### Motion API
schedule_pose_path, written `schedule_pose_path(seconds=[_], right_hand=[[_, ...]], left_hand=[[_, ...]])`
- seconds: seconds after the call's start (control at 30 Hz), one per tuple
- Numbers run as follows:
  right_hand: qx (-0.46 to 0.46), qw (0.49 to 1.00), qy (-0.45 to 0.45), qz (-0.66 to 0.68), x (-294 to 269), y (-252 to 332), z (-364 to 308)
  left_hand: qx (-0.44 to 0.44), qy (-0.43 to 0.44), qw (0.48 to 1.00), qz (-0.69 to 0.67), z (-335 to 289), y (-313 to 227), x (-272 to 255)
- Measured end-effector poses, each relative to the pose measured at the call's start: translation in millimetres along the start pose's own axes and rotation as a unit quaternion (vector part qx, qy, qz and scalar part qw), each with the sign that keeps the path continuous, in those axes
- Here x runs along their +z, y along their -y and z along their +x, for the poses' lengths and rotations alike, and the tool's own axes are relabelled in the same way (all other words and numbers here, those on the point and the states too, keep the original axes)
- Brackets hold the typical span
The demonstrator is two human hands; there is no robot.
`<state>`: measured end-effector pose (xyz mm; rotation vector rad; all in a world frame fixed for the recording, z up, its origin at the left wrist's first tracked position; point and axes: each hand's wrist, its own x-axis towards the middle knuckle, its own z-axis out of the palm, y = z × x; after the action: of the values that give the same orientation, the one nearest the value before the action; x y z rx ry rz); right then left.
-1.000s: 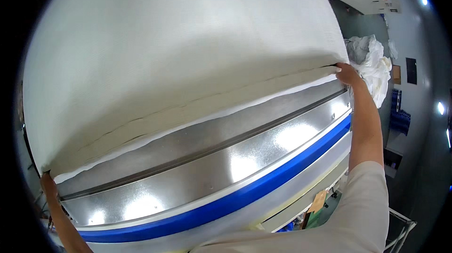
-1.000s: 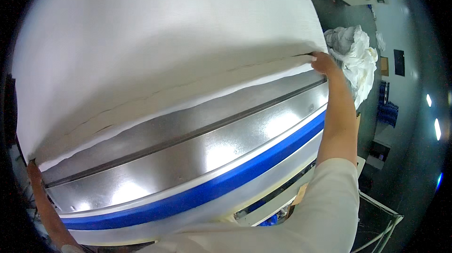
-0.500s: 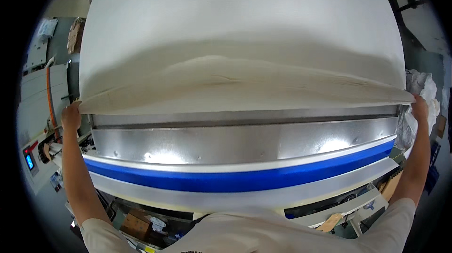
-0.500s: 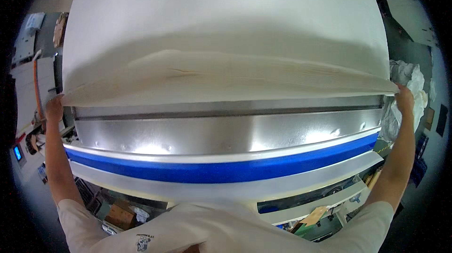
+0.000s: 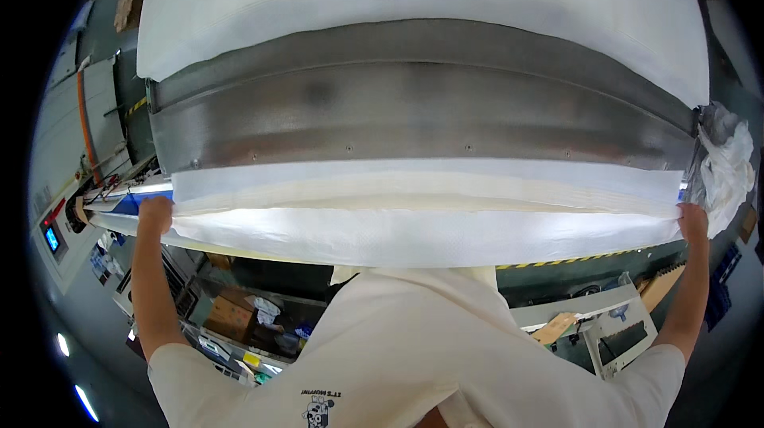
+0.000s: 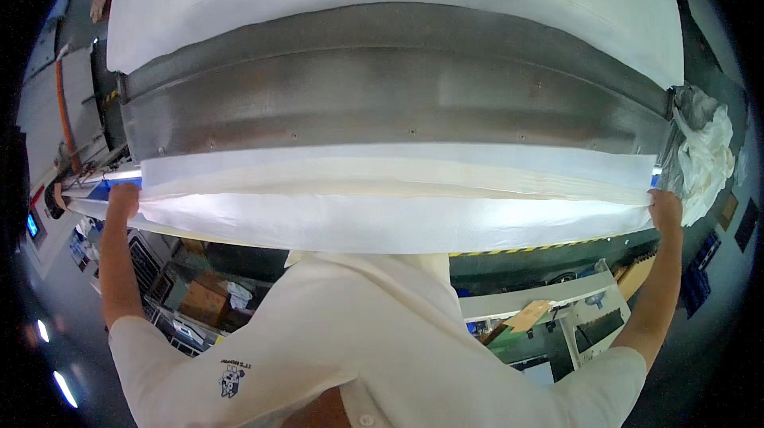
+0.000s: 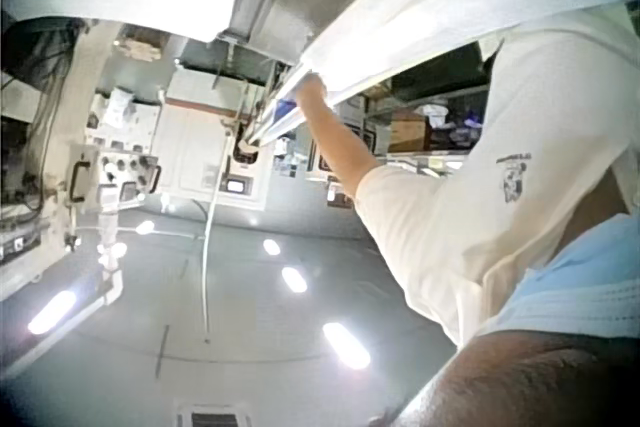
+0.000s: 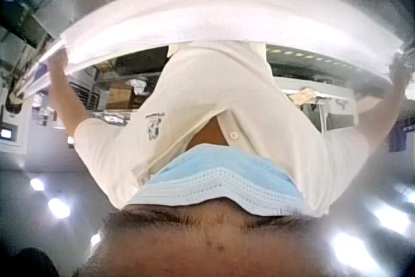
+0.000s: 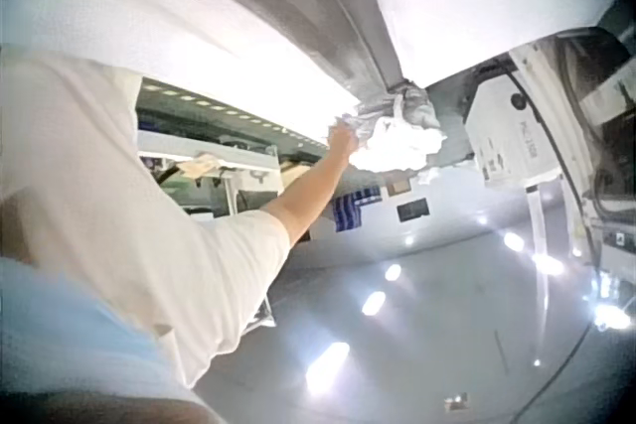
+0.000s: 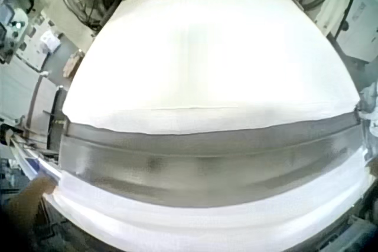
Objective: The person repeatedly folds large white sheets of paper in half by hand on a metal table. They align the edges and crease the fold, then place the folded paper onto a stack below the table surface.
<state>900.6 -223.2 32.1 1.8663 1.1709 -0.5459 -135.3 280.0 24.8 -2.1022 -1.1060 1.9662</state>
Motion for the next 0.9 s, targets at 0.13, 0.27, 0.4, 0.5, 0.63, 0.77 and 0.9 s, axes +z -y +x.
schedule_pose_path(seconds=[0.13, 0.27, 0.4, 0.5, 0.63, 0.77, 0.9], right_hand=[[-0.031, 0.997, 0.059, -0.025, 22.4, 11.4, -27.5], [-0.022, 0.992, 0.104, -0.063, 51.4, 8.9, -26.1], [-0.035, 0.976, 0.130, -0.173, 74.4, 10.1, -7.8], [0.036, 0.984, 0.106, -0.138, 98.6, -16.4, -25.1], [-0.031, 0.998, 0.034, -0.037, 89.5, 2.6, -15.2], [-0.021, 1.000, 0.004, -0.019, 107.8, -5.8, -12.8], [0.007, 0.975, 0.124, -0.185, 128.1, -39.7, -32.3]], left_hand=[[0.030, 0.117, 0.992, 0.046, 10.5, -41.4, -1.9], [0.037, 0.136, 0.989, 0.036, 21.7, -60.7, -2.3], [0.044, 0.148, 0.988, 0.018, 42.2, -60.6, 32.4], [-0.019, 0.117, 0.993, -0.028, 60.7, -73.0, 17.3], [-0.220, 0.092, 0.962, -0.132, 27.0, -40.6, 2.6], [-0.316, 0.035, 0.918, -0.238, 15.1, -19.6, -13.6], [-0.306, -0.149, 0.876, -0.341, 60.6, -40.9, 5.4]])
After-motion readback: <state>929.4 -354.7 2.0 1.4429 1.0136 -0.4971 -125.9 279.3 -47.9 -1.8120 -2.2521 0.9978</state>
